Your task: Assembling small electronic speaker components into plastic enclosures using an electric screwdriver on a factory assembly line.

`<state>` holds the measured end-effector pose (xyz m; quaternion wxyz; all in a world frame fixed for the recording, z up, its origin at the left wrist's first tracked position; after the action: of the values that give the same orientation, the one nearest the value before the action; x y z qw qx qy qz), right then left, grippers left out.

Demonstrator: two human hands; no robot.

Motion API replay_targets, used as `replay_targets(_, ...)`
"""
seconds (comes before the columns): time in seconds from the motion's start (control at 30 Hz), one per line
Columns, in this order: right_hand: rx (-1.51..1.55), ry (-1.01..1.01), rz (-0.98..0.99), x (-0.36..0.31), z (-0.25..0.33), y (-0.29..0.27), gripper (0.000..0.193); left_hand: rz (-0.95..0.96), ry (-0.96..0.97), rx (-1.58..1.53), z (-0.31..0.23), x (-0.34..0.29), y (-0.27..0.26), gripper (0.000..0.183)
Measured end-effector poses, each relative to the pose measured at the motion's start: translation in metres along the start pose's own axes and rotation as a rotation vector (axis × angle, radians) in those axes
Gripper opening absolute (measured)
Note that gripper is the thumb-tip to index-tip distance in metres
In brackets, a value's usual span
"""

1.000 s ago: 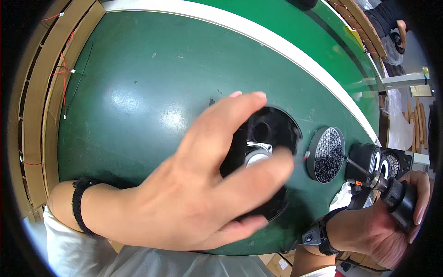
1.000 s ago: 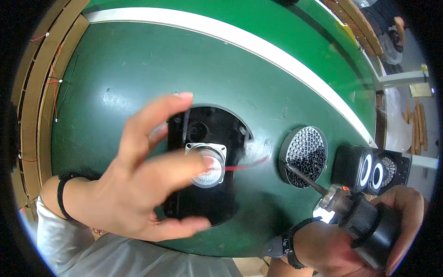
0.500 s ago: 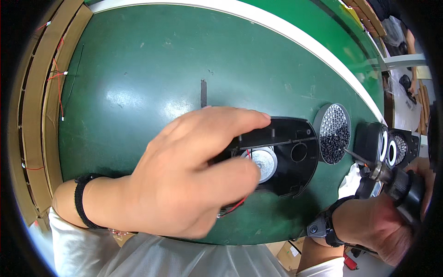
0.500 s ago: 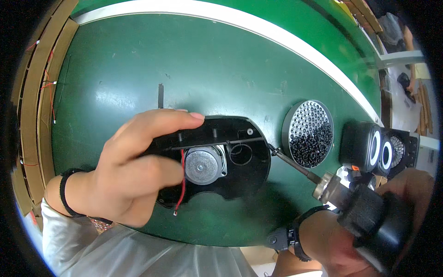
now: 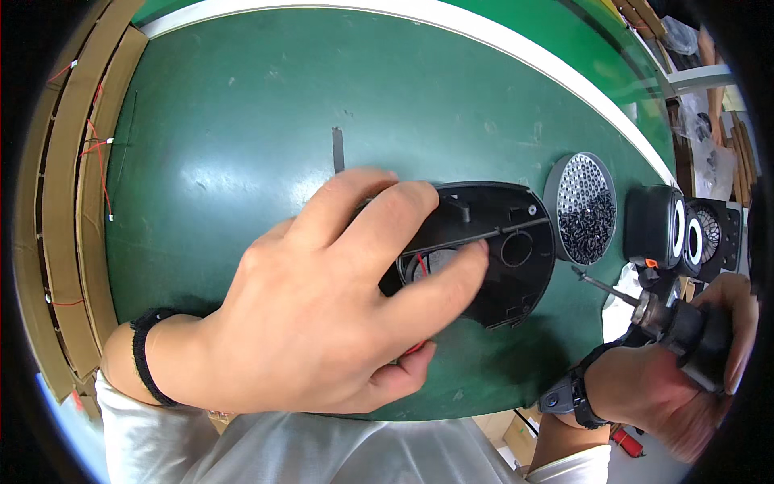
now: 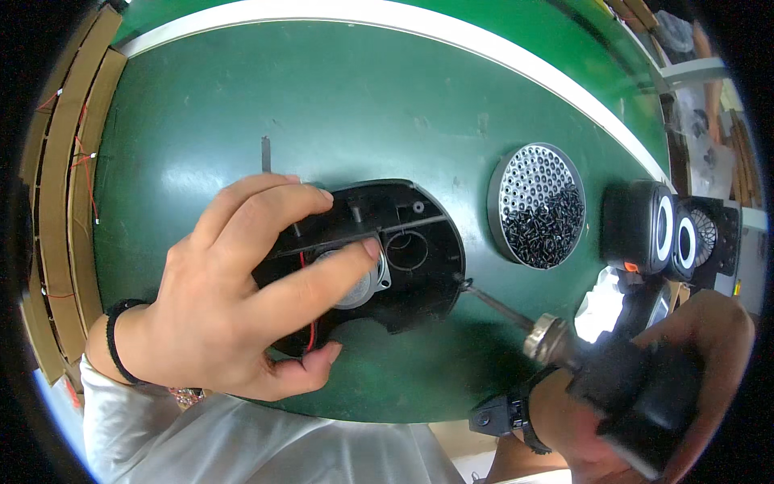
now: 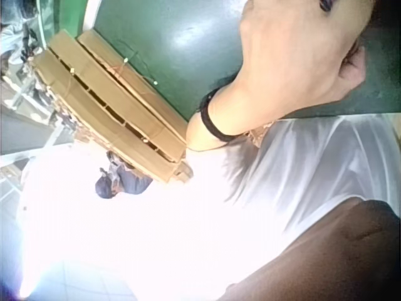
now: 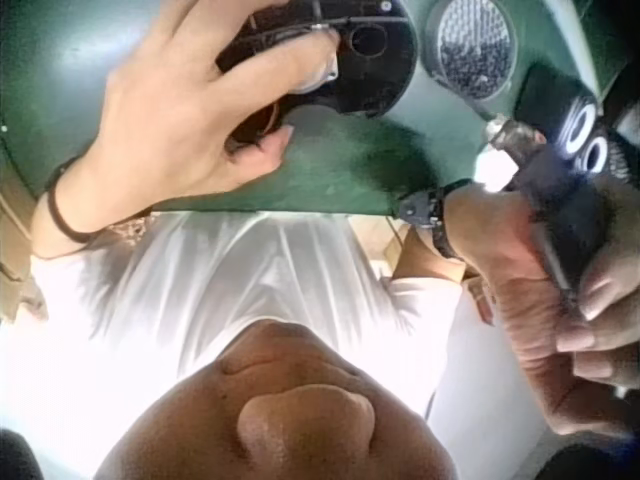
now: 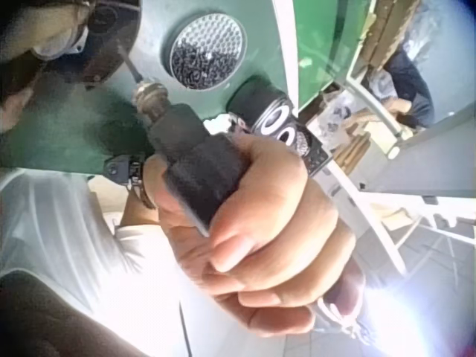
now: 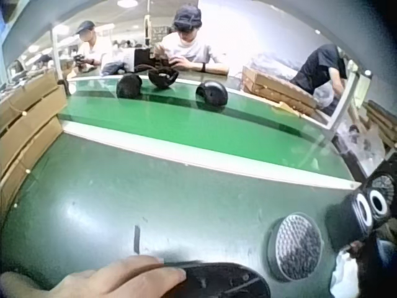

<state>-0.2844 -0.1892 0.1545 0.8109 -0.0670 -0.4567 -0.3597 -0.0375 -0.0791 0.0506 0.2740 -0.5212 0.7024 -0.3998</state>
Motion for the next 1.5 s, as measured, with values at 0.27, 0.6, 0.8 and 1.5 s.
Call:
replay_targets(0.27,-0.180,0.061,-0.125,-0.015,0.045,-0.040,0.025,-0.032,-0.061,0.043,0.003,0.002,0.005,0.074)
replay_targets(0.6,-0.127,0.471,0.044,-0.001,-0.003,0.002,0.027,-0.090,-0.074,0.055,0.002,-0.001,0.009,0.068)
replay_targets(0.8,-0.101,0.707,0.119,-0.006,-0.032,0.028,0.029,-0.078,-0.102,0.083,0.001,0.003,0.010,0.063)
replay_targets(1.5,-0.330,1.198,0.767,-0.011,-0.103,0.098,0.033,-0.116,-0.080,0.078,0.000,-0.001,0.007,0.063)
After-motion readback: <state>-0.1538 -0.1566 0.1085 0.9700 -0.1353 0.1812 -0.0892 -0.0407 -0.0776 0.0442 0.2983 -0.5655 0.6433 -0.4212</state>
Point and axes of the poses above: each hand's wrist, its own x-axis towards the middle knuckle, its own y-axis out of the palm, z = x × y, the point moved 8 cm from there along x, towards the middle knuckle, and after that the axes turned 15 degrees about z, right-handed, at the moved point
